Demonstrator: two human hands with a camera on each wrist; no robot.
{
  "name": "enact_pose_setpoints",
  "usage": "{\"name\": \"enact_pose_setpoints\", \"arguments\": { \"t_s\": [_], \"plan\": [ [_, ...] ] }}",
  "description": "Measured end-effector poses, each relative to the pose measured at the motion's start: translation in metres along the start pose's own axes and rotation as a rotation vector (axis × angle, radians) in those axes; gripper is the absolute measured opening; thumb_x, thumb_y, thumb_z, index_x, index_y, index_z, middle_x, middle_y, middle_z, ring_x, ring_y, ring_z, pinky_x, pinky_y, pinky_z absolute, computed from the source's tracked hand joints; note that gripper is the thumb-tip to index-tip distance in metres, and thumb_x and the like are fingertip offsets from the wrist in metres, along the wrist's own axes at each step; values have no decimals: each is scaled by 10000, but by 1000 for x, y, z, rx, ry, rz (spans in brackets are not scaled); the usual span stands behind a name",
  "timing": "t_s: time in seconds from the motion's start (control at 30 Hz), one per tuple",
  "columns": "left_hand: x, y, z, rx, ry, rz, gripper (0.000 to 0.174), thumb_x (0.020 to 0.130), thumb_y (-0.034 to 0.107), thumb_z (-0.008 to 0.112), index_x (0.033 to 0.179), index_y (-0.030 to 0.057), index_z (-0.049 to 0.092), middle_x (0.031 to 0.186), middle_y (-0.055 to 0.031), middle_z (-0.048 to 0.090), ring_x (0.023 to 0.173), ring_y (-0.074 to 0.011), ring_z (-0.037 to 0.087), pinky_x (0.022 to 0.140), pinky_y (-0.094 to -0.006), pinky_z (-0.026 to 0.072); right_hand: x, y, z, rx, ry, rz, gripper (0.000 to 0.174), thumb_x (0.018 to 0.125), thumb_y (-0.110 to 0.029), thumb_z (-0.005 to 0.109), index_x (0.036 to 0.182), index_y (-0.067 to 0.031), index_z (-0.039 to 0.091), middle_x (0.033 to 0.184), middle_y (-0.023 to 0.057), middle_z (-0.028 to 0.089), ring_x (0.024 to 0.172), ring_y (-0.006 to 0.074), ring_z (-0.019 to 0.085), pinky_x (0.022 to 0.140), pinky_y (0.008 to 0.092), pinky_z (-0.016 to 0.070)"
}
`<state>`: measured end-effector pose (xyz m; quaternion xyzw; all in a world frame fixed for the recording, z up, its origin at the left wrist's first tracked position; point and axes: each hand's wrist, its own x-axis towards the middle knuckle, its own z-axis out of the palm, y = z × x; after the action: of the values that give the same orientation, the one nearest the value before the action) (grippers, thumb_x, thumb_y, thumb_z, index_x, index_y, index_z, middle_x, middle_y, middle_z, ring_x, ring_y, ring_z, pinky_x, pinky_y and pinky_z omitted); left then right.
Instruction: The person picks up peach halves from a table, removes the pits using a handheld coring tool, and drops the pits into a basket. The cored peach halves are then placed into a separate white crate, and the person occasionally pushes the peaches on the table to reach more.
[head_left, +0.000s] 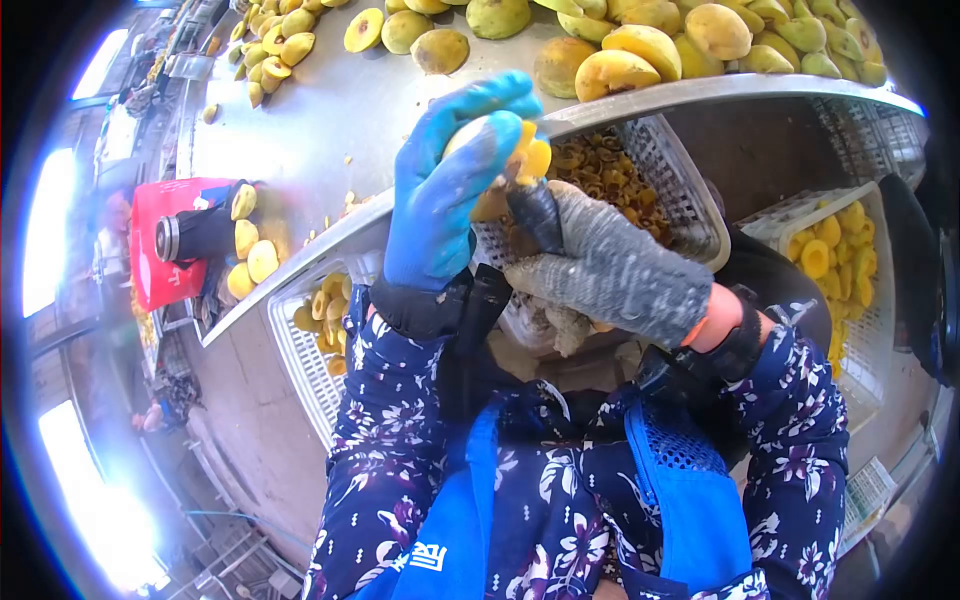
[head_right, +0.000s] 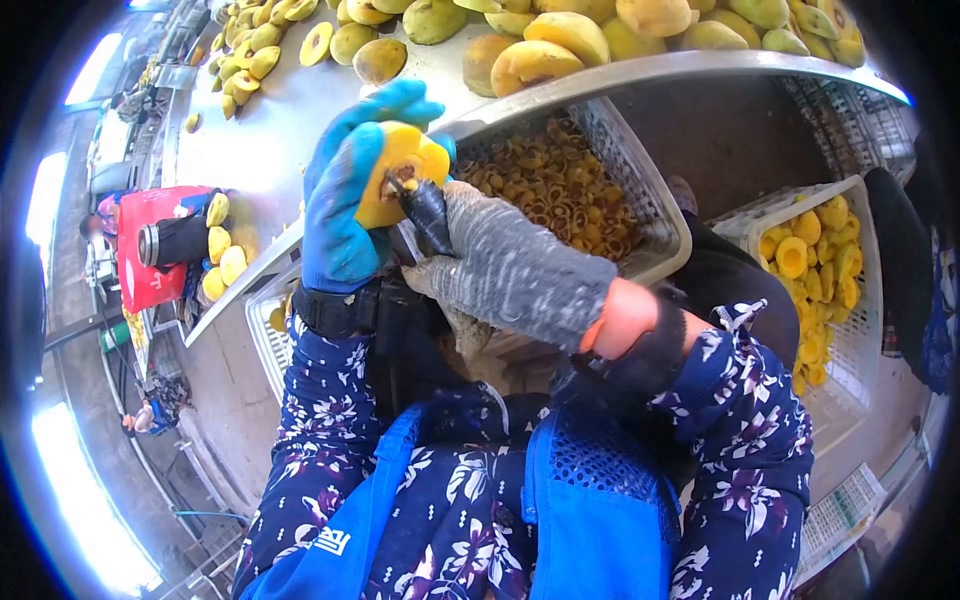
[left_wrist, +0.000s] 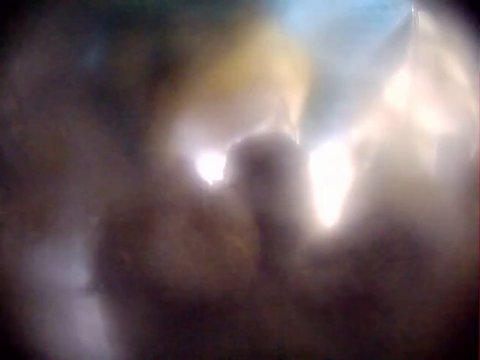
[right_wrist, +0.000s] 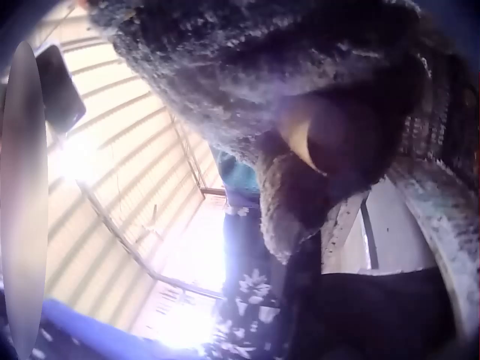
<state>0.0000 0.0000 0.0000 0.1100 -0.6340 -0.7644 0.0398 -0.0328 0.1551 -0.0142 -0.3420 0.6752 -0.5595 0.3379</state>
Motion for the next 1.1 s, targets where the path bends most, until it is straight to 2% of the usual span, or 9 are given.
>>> {"name": "enact_pose_setpoints", "arguments": {
  "t_s": [0.07, 0.2, 0.3, 0.5, 0.6, 0.73, 0.83, 1.0, 1.1],
  "plan": [
    [-2, 2, 8, 23, 97, 263, 442, 873, 243, 633, 1202, -37, 539, 1118, -216, 613, 989, -314, 632, 855, -415, 537, -1, -11, -6, 638, -159, 306, 465, 846, -126, 665, 1252, -15, 467, 1010, 72, 592, 899, 129, 588, 780, 265, 500],
    [-2, -7, -4, 74, 4, 211, 417, 870, 198, 637, 1198, -40, 539, 1116, -209, 616, 981, -299, 635, 828, -416, 549, 3, -6, 10, 226, -3, 90, 399, 841, -112, 666, 1185, -10, 491, 951, 37, 590, 794, 105, 587, 695, 252, 508],
    [-5, -9, -3, 95, 22, 261, 400, 873, 191, 633, 1197, -27, 541, 1142, -202, 607, 989, -301, 633, 833, -415, 549, -7, -18, -4, 620, -215, 395, 360, 845, -100, 658, 1158, -21, 498, 954, 33, 581, 836, 96, 566, 725, 242, 496],
    [-10, -18, 4, 212, 105, 501, 352, 889, 163, 615, 1176, -26, 541, 1188, -200, 583, 998, -295, 634, 851, -410, 540, -7, -3, 9, 581, -139, 196, 345, 867, -79, 619, 1169, -17, 464, 901, 48, 595, 684, 110, 612, 596, 234, 522],
    [-12, -13, 1, -64, 126, 191, 361, 828, 10, 676, 1164, -23, 548, 1191, -151, 588, 1039, -208, 609, 886, -332, 513, -4, -16, 0, 452, -162, 254, 343, 868, -89, 623, 1160, -19, 457, 904, 56, 600, 678, 111, 617, 567, 234, 523],
    [-15, -13, 2, -62, 145, 154, 372, 823, 17, 686, 1165, -23, 547, 1169, -143, 599, 1030, -198, 611, 892, -327, 506, -7, -12, 0, 647, -266, 349, 341, 866, -101, 632, 1152, -27, 460, 923, 61, 596, 710, 103, 611, 582, 233, 519],
    [-18, -15, 4, 113, 152, 392, 356, 828, 37, 686, 1154, -24, 556, 1142, -135, 611, 1019, -191, 614, 893, -323, 504, -8, -8, 5, 796, -247, 340, 346, 860, -106, 637, 1147, -32, 460, 893, 72, 596, 627, 120, 613, 527, 235, 514],
    [-17, -4, -5, -1, -39, 184, 321, 829, 19, 673, 1133, -20, 575, 1138, -134, 617, 1026, -187, 612, 895, -321, 506, -10, -15, 4, 429, -190, 304, 347, 844, -114, 656, 1132, -37, 479, 904, 52, 589, 676, 103, 597, 591, 232, 515],
    [-18, 6, -9, -37, -181, -5, 319, 825, 7, 672, 1130, -22, 579, 1133, -127, 620, 1014, -179, 615, 888, -311, 509, -18, -10, 6, 579, -272, 421, 349, 846, -108, 652, 1141, -35, 481, 902, 46, 582, 664, 94, 585, 598, 235, 510]
  ]
}}
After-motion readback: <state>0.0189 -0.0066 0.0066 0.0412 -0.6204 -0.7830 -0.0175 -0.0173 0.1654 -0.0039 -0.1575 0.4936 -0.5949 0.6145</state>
